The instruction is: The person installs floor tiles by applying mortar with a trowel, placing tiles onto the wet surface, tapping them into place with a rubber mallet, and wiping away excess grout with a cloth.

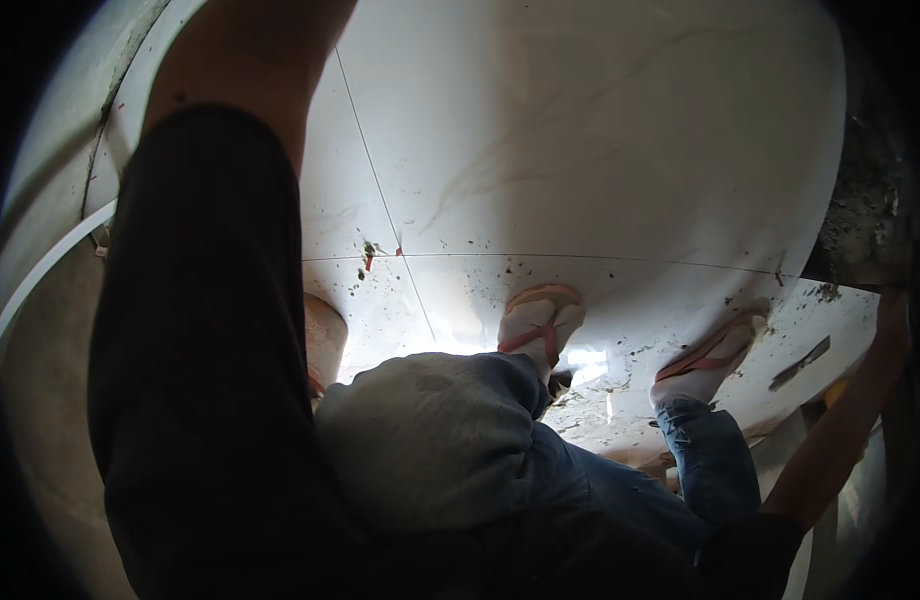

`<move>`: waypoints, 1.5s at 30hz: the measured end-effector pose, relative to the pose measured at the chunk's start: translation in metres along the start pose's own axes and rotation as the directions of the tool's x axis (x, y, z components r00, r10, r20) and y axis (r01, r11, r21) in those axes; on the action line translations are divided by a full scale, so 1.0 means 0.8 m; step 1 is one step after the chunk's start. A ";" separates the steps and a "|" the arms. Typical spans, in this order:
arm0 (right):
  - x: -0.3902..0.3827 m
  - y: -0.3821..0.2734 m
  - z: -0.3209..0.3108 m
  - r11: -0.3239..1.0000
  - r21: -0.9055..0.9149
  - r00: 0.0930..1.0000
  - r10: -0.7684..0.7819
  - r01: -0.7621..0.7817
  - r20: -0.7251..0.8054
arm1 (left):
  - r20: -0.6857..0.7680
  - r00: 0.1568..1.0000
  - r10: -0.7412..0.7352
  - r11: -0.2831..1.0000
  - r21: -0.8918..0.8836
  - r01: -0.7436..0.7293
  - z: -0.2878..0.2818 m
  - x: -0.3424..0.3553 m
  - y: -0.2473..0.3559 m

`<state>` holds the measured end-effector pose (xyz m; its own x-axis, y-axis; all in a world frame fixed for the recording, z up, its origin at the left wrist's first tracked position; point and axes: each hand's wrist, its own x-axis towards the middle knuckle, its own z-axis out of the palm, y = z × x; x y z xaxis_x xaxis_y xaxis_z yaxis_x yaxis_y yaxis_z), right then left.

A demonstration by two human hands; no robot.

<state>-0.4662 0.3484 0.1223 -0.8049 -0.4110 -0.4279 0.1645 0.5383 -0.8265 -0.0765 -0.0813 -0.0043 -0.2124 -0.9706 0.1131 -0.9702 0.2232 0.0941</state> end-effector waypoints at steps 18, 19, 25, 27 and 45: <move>-0.356 0.118 0.125 0.518 -0.540 0.463 0.283 0.664 0.840 | 0.875 0.055 0.482 -0.540 0.247 0.804 -0.146 -0.565 0.000; -0.345 0.111 0.108 0.442 -0.523 0.364 0.397 0.728 0.843 | 0.877 0.077 0.474 -0.558 0.231 0.797 -0.141 -0.573 0.003; -0.292 0.062 0.070 0.096 -0.471 0.280 0.696 0.877 0.662 | 0.603 0.431 0.672 -0.084 -0.516 0.852 -0.122 -0.664 -0.031; -0.275 0.069 0.057 0.142 -0.548 0.394 0.550 0.824 0.736 | 0.628 0.406 0.664 -0.376 -0.189 0.907 -0.161 -0.680 -0.072; -0.230 0.063 0.097 0.595 -0.733 0.797 0.240 0.331 0.555 | 0.552 0.762 0.339 0.636 -0.731 0.246 -0.111 -0.575 0.005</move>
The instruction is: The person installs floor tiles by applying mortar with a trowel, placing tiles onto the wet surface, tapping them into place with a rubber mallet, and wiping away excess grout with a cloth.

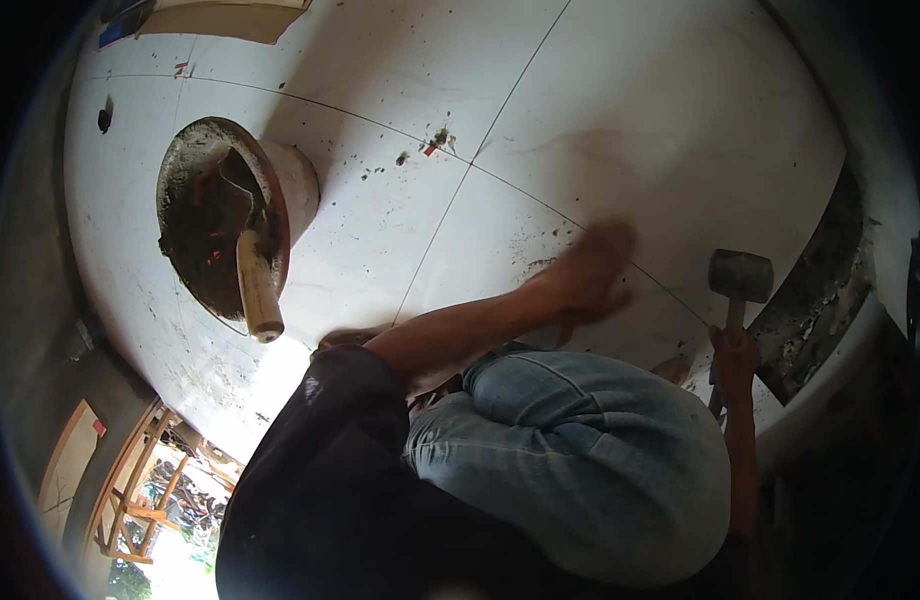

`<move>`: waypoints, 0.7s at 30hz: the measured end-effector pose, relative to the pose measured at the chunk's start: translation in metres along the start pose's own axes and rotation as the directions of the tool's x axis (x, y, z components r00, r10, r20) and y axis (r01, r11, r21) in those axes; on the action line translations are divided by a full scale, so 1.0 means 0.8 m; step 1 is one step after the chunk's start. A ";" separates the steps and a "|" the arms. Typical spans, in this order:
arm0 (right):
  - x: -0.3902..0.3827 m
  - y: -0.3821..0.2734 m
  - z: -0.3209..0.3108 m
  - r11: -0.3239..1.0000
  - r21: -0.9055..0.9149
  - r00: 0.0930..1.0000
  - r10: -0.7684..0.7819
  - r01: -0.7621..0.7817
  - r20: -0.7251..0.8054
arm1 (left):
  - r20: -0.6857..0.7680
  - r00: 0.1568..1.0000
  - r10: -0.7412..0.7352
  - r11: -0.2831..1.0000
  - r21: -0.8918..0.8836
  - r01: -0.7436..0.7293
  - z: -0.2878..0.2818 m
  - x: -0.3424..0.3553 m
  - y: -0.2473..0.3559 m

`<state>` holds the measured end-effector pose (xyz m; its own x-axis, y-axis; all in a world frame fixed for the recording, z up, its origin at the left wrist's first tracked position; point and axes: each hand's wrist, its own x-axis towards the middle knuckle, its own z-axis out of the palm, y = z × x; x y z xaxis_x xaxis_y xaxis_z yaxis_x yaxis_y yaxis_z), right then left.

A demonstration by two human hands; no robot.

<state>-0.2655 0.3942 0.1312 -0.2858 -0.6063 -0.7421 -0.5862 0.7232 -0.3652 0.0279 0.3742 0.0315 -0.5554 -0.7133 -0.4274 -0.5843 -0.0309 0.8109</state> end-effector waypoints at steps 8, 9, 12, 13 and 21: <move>-0.024 0.018 -0.004 0.988 0.098 0.976 0.137 -0.122 -0.170 | -0.707 0.692 -0.149 0.867 0.243 0.435 -0.029 -0.033 -0.070; -0.021 0.025 0.004 0.988 0.121 0.980 0.111 -0.091 -0.167 | -0.640 0.740 -0.207 0.798 0.327 0.506 -0.027 -0.034 -0.079; -0.022 0.020 0.023 0.984 0.120 0.983 0.145 -0.131 -0.116 | -0.582 0.809 -0.086 0.924 0.257 0.283 0.022 -0.035 -0.059; -0.021 0.023 0.028 0.993 0.093 0.991 0.079 -0.069 -0.109 | -0.435 0.900 0.014 0.957 0.266 0.114 0.037 -0.037 -0.041; -0.008 -0.030 0.021 0.995 0.092 0.989 -0.035 0.048 -0.141 | -0.371 0.881 0.294 0.952 0.198 -0.234 0.030 -0.037 -0.058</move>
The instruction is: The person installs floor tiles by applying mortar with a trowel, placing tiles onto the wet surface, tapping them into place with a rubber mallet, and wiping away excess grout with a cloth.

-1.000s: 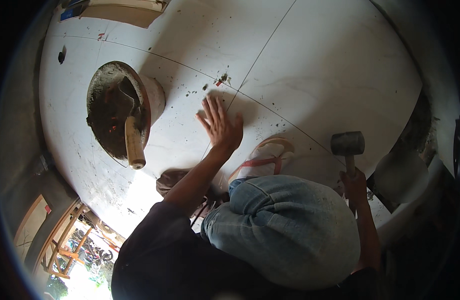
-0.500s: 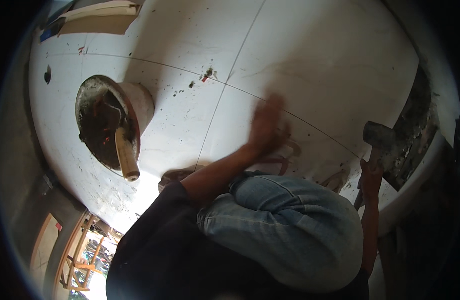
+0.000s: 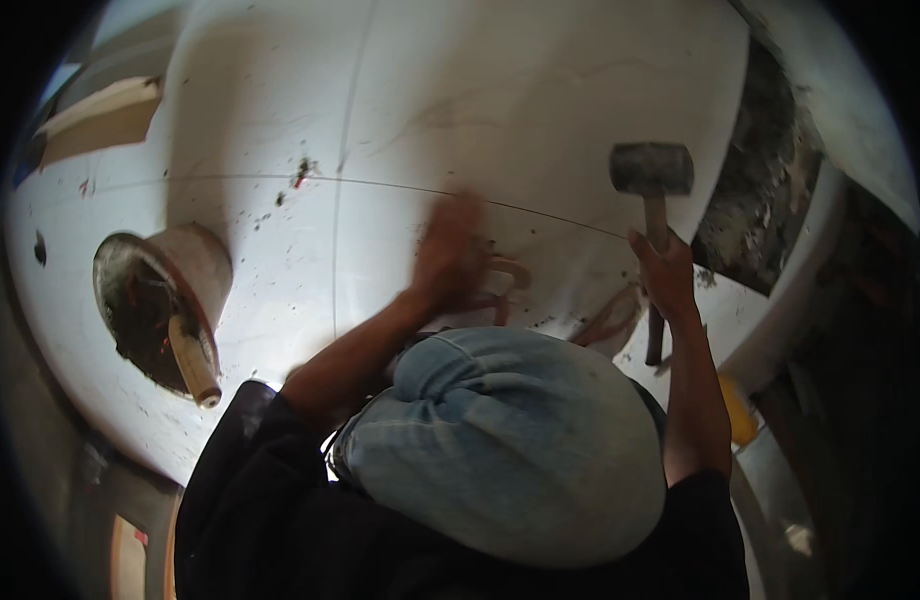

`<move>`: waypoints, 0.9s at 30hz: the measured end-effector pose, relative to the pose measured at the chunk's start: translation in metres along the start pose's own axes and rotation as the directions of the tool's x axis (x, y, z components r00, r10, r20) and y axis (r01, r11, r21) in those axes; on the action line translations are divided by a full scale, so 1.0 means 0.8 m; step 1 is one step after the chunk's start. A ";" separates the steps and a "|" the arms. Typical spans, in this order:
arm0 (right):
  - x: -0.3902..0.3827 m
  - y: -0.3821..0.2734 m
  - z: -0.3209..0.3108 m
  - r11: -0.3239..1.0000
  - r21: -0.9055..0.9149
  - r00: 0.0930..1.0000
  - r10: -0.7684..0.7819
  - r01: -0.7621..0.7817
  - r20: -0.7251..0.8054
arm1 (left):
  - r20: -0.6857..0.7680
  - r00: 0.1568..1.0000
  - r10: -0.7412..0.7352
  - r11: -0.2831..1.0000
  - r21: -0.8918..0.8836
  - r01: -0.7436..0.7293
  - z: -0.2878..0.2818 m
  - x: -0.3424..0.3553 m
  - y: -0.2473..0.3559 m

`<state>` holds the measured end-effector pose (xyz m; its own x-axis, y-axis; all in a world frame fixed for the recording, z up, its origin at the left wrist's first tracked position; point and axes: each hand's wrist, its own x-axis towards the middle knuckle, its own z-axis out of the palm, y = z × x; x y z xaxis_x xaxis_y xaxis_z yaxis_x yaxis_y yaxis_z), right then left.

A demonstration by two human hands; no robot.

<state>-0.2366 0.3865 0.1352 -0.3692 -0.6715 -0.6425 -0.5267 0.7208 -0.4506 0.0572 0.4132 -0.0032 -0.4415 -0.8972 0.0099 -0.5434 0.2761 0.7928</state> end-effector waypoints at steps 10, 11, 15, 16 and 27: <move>0.006 0.015 -0.164 0.979 0.201 0.904 0.049 0.041 -0.424 | 0.487 0.834 0.257 0.837 0.319 -0.445 0.141 0.122 0.091; -0.001 0.026 -0.181 0.975 0.220 0.880 0.071 0.038 -0.469 | 0.564 0.757 0.329 0.796 0.265 -0.544 0.165 0.130 0.111; -0.041 0.046 -0.211 0.969 0.248 0.814 0.149 -0.006 -0.562 | 0.629 0.583 0.515 0.740 0.017 -0.672 0.255 0.124 0.165; -0.050 0.047 -0.211 0.969 0.246 0.800 0.155 -0.010 -0.579 | 0.592 0.604 0.534 0.844 -0.334 -0.419 0.273 0.110 0.166; -0.054 0.151 -0.181 0.866 0.485 0.517 0.360 0.125 -0.776 | 0.648 0.550 0.527 0.632 0.134 -0.763 0.230 0.163 0.146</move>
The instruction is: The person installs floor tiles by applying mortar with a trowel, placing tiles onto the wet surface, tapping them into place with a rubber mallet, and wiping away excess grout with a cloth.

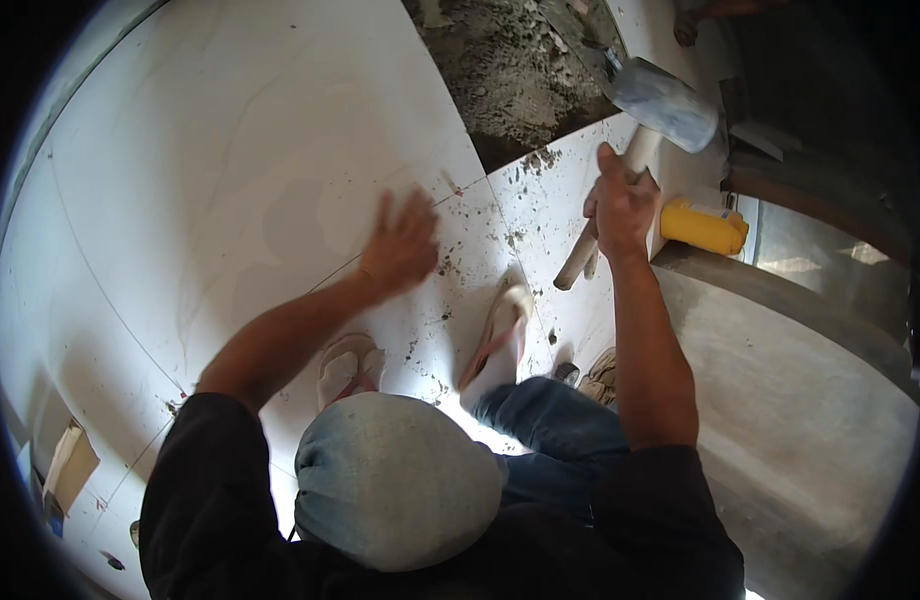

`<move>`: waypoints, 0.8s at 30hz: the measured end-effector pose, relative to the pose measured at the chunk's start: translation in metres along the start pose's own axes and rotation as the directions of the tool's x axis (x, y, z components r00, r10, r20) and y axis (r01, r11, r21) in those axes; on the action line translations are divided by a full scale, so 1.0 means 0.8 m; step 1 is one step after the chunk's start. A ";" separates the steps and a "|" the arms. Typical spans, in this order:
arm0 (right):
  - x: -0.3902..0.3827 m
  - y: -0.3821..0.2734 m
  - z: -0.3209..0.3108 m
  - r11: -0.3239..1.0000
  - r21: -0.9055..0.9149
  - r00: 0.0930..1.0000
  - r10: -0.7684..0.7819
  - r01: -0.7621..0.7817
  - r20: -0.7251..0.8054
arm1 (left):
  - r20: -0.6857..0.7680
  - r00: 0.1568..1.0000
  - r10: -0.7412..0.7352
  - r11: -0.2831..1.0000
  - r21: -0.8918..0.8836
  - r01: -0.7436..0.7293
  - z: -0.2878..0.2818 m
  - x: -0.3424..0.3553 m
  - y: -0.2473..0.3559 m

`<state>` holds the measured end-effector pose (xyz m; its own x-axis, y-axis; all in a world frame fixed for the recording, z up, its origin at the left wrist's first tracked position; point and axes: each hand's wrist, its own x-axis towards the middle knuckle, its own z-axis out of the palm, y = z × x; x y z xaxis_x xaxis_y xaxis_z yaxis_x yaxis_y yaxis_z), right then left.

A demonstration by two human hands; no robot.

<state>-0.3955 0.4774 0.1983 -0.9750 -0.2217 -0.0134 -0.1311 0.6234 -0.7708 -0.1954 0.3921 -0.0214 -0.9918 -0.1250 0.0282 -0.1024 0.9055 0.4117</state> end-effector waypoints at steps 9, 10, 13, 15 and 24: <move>0.068 0.114 -0.116 0.896 -0.443 0.856 0.215 0.018 0.470 | 0.210 0.914 0.346 0.936 -0.006 -0.353 -0.047 0.136 -0.071; 0.061 0.126 -0.123 0.920 -0.392 0.834 0.216 0.000 0.507 | 0.243 0.913 0.329 0.939 0.019 -0.343 -0.046 0.155 -0.071; 0.033 0.208 -0.168 0.938 -0.345 0.817 0.180 0.025 0.547 | 0.220 0.892 0.394 0.915 0.001 -0.404 -0.033 0.209 -0.053; 0.008 0.233 -0.171 0.932 -0.352 0.817 0.272 -0.092 0.508 | 0.483 0.716 0.503 0.837 -0.068 -0.543 -0.049 0.238 -0.049; 0.017 0.319 -0.174 0.963 -0.224 0.786 0.256 -0.152 0.564 | 0.706 0.692 0.149 0.989 -0.088 -0.122 -0.057 0.284 -0.012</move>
<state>-0.4669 0.7380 0.0903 -0.6985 -0.4374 -0.5664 -0.0178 0.8019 -0.5972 -0.4165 0.3363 0.0226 -0.7559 0.3346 -0.5627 0.0267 0.8746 0.4841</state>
